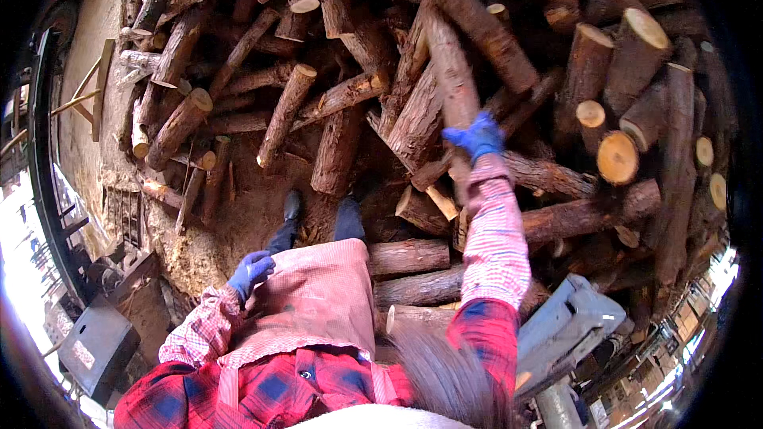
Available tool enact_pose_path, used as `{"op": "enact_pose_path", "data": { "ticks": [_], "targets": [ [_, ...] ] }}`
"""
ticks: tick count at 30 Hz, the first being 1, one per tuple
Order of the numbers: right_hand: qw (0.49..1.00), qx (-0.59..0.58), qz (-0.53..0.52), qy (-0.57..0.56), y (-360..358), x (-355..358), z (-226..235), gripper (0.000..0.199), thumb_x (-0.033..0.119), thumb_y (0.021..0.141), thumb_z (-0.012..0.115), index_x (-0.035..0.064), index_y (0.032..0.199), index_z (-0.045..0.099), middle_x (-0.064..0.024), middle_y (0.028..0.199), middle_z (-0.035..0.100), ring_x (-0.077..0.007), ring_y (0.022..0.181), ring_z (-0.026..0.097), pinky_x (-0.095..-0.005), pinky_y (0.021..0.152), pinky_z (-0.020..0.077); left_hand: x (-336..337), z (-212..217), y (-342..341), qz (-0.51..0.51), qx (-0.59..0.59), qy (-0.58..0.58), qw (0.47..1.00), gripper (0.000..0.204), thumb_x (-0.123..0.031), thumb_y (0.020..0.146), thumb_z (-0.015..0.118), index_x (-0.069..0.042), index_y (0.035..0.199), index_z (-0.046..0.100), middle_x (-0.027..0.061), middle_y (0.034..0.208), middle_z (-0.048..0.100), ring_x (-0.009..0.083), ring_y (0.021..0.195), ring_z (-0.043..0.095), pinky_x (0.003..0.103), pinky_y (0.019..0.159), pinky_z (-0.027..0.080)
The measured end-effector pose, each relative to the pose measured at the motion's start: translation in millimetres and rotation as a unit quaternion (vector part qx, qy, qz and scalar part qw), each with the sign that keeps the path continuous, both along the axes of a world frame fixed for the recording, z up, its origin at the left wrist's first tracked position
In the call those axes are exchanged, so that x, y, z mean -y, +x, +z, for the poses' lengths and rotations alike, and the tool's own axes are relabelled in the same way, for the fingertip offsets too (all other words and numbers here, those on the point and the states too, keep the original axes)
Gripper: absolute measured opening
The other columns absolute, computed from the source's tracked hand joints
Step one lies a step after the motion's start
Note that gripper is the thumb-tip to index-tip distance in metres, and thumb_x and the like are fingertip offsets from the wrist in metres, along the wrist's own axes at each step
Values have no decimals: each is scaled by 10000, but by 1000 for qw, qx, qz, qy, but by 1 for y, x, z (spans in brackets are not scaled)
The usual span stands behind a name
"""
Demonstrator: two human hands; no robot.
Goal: The person picks up logs from a large pile and feeds them one by one into a wood chipper machine. They wear gloves and a plaid shirt while handling the logs, ensuring they are positioned correctly for the machine to process.
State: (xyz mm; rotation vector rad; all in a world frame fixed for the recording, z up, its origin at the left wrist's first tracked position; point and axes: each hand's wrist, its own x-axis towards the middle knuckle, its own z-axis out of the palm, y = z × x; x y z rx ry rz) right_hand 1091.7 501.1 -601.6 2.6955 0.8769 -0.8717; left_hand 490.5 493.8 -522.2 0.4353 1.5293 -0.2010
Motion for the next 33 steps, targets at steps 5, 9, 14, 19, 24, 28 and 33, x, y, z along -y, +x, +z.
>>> {"op": "enact_pose_path", "data": {
  "ticks": [5, 9, 14, 19, 24, 28, 33],
  "targets": [
    [558, -618, -478, 281, -212, 55, 33, 438, 284, 760, 777, -67, 981, 639, -138, 863, 671, -249, 688, 651, -379, 687, 551, -32, 6, 0, -58, 132, 126, 981, 540, -296, 825, 701, -14, 1246, 516, 61, 1001, 637, 150, 858, 603, 270, 765, 485],
    [345, -690, -591, 236, -379, 116, 83, 446, 291, 795, 742, -27, 1075, 602, -132, 947, 663, -266, 839, 652, -412, 826, 528, -54, 27, 19, 16, 213, 43, 976, 420, -351, 855, 671, -89, 1169, 576, 36, 946, 630, 156, 812, 586, 314, 779, 487],
    [489, -642, -502, 310, -483, 135, 181, 424, 249, 776, 759, -17, 1070, 610, -90, 942, 652, -184, 802, 637, -308, 745, 534, -19, 15, 29, 8, 251, -94, 963, 400, -428, 851, 642, -103, 1082, 626, 51, 960, 645, 183, 861, 601, 361, 829, 487],
    [583, -521, -381, 493, -493, 188, 201, 464, 258, 765, 775, 1, 1111, 603, -47, 1006, 629, -155, 874, 595, -319, 815, 493, 34, 83, 74, -13, 386, 82, 919, 518, -467, 782, 683, -76, 1108, 590, 56, 940, 630, 199, 827, 605, 363, 751, 510],
    [605, -360, -324, 632, -457, 256, 317, 618, 203, 784, 747, 29, 1306, 465, -81, 1179, 582, -198, 1039, 571, -341, 911, 461, 94, 200, 140, -133, 591, 179, 775, 453, -334, 893, 610, -29, 1215, 521, 70, 1056, 613, 185, 929, 598, 335, 816, 501],
    [784, 11, -219, 582, -376, 397, 375, 771, 286, 703, 806, 18, 1321, 431, -149, 1238, 558, -255, 1097, 559, -365, 951, 452, 189, 302, 166, -270, 680, 266, 628, 610, -299, 843, 695, 5, 1306, 441, 133, 1239, 554, 212, 1138, 531, 342, 981, 423],
    [795, 160, -173, 559, -324, 478, 466, 753, 333, 728, 753, 34, 1333, 418, -143, 1216, 563, -259, 1063, 566, -359, 935, 465, 229, 288, 145, -376, 648, 345, 565, 673, -232, 813, 740, -23, 1357, 403, 157, 1309, 513, 216, 1224, 478, 349, 1038, 382]
  ]
}}
